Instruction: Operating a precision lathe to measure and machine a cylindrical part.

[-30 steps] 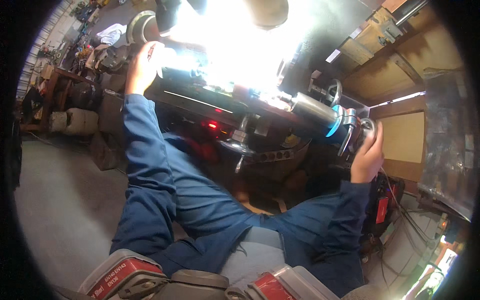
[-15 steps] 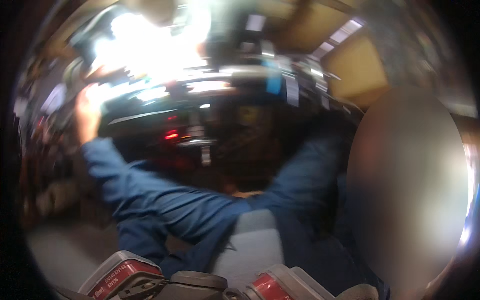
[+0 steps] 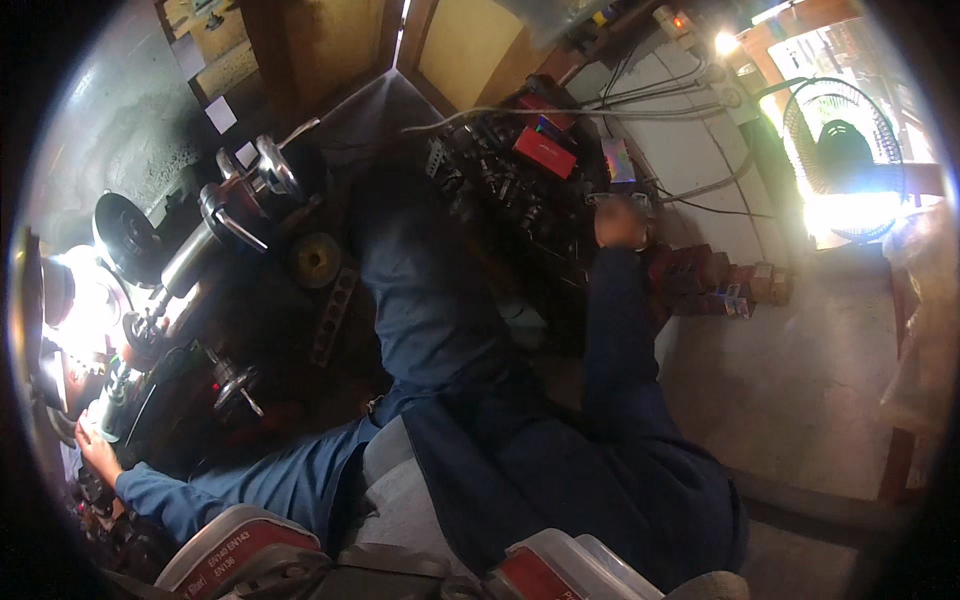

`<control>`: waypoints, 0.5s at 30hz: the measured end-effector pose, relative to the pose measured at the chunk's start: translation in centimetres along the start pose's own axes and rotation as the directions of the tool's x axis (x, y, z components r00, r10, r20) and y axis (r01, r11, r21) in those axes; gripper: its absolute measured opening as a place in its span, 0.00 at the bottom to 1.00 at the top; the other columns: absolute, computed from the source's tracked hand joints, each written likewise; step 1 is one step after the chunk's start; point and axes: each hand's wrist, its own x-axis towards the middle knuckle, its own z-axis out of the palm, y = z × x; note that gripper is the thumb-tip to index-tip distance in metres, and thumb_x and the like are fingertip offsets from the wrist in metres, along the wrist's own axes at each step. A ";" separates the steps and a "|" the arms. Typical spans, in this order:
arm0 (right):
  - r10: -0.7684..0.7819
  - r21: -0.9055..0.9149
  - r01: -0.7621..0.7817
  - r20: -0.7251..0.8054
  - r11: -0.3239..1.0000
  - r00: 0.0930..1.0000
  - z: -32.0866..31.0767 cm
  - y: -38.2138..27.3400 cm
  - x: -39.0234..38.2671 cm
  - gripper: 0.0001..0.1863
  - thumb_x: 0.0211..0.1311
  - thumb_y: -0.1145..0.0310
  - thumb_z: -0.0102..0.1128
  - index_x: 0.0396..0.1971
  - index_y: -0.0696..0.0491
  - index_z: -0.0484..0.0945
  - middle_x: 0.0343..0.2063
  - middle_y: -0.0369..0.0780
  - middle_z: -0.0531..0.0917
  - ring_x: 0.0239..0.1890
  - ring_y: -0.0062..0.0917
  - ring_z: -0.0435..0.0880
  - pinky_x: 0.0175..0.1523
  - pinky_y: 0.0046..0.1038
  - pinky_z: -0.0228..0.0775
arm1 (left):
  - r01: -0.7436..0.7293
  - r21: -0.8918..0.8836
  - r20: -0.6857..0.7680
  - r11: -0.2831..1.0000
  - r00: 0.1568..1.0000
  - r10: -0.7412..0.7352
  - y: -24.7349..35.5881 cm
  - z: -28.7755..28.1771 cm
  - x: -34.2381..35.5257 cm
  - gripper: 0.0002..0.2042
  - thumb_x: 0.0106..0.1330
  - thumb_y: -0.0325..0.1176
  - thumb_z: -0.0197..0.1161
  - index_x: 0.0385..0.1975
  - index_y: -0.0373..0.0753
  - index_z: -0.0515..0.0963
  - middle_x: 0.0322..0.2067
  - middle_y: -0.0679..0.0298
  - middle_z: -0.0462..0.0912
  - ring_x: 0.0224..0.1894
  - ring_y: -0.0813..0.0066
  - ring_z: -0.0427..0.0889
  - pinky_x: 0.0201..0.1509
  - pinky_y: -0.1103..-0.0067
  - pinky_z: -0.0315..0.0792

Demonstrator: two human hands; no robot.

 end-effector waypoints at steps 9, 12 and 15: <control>0.053 -0.370 -0.016 0.091 0.929 0.994 6.9 2.2 -1.3 0.13 0.58 0.71 0.50 0.41 0.55 0.77 0.39 0.52 0.80 0.42 0.47 0.79 0.47 0.43 0.71 | -0.145 -0.321 -0.032 0.936 0.989 0.143 -6.2 -0.7 2.0 0.14 0.73 0.35 0.45 0.47 0.34 0.74 0.45 0.61 0.78 0.46 0.73 0.75 0.53 0.78 0.67; -0.098 -0.252 0.095 0.002 0.963 0.995 7.6 4.1 -1.7 0.12 0.59 0.72 0.49 0.41 0.56 0.77 0.39 0.52 0.80 0.44 0.48 0.78 0.48 0.42 0.70 | -0.167 -0.187 -0.083 0.968 0.985 0.154 -6.5 -1.0 2.3 0.14 0.73 0.36 0.45 0.47 0.34 0.74 0.45 0.60 0.78 0.46 0.73 0.75 0.52 0.78 0.68; -0.339 -0.216 0.295 -0.207 0.931 0.918 6.7 2.9 -2.8 0.12 0.62 0.70 0.48 0.41 0.57 0.77 0.40 0.50 0.80 0.45 0.46 0.78 0.49 0.41 0.70 | -0.142 -0.250 -0.075 0.958 0.989 0.127 -6.2 -1.0 2.4 0.14 0.72 0.35 0.46 0.47 0.34 0.74 0.45 0.60 0.78 0.46 0.72 0.75 0.52 0.77 0.68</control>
